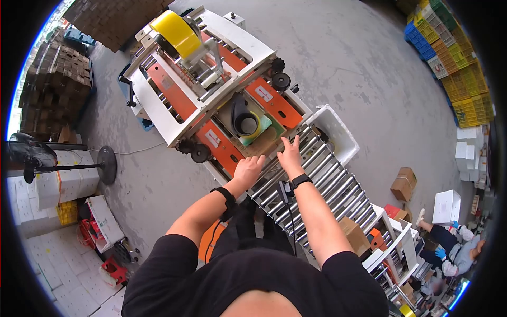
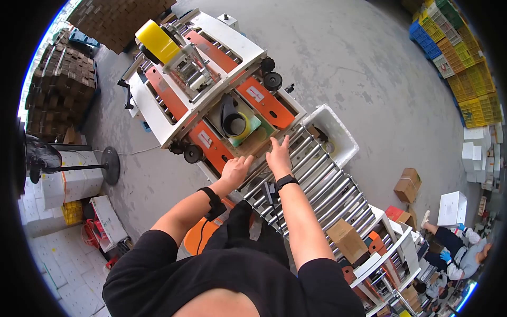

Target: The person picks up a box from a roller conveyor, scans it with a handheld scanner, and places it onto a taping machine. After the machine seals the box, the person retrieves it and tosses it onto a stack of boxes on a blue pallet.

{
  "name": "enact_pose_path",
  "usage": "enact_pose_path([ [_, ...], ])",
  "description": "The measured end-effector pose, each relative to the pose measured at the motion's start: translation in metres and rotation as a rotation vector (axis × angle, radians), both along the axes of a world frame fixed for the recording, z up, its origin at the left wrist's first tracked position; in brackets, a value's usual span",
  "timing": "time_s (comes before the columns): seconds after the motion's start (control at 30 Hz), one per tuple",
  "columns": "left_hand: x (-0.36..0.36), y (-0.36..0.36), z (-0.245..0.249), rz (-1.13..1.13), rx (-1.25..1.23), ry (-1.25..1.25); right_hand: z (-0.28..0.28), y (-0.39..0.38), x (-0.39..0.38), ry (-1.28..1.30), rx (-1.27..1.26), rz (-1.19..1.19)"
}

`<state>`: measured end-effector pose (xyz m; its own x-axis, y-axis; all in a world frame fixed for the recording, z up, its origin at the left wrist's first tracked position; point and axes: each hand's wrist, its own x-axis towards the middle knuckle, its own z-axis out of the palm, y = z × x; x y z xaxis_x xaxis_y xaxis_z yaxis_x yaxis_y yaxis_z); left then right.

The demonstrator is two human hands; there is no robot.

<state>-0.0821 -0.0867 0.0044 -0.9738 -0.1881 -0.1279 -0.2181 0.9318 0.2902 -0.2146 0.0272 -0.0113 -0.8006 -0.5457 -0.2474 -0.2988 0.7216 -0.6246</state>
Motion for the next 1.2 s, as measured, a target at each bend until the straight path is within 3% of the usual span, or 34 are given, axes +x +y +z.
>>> enact_pose_path([
  [0.1, 0.02, 0.037, 0.016, -0.118, 0.135, 0.061, -0.017, 0.029, 0.01, 0.086, -0.125, -0.101],
  [0.2, 0.037, 0.055, 0.011, -0.07, 0.251, -0.015, 0.012, 0.088, 0.02, 0.123, -0.009, -0.095],
  [0.3, 0.048, 0.064, 0.015, 0.006, 0.327, -0.193, 0.04, 0.215, 0.031, 0.106, 0.404, -0.217],
  [0.47, 0.053, 0.068, 0.007, -0.061, 0.328, -0.277, 0.062, 0.357, 0.08, -0.236, 0.881, -0.213],
  [0.53, 0.052, 0.074, 0.003, -0.092, 0.32, -0.304, 0.062, 0.392, 0.106, -0.119, 0.896, -0.078],
  [0.67, 0.046, 0.088, 0.004, -0.14, 0.315, -0.343, 0.032, 0.421, 0.101, 0.022, 0.781, -0.167],
  [0.73, 0.043, 0.093, 0.005, -0.163, 0.318, -0.36, 0.053, 0.382, 0.083, 0.001, 0.745, -0.276],
  [0.8, 0.044, 0.099, 0.004, -0.171, 0.317, -0.345, 0.062, 0.356, 0.079, 0.044, 0.685, -0.231],
  [0.97, 0.054, 0.105, -0.009, -0.1, 0.312, -0.346, 0.047, 0.252, 0.07, 0.001, 0.382, 0.259],
  [1.07, 0.056, 0.098, -0.008, 0.024, 0.323, -0.379, 0.022, 0.18, 0.053, -0.179, 0.264, 0.476],
  [1.13, 0.057, 0.088, -0.008, 0.027, 0.33, -0.226, 0.012, 0.141, 0.037, -0.193, 0.319, 0.555],
  [1.2, 0.049, 0.082, 0.004, 0.078, 0.335, -0.242, -0.011, 0.124, 0.027, 0.064, 0.205, 0.309],
])
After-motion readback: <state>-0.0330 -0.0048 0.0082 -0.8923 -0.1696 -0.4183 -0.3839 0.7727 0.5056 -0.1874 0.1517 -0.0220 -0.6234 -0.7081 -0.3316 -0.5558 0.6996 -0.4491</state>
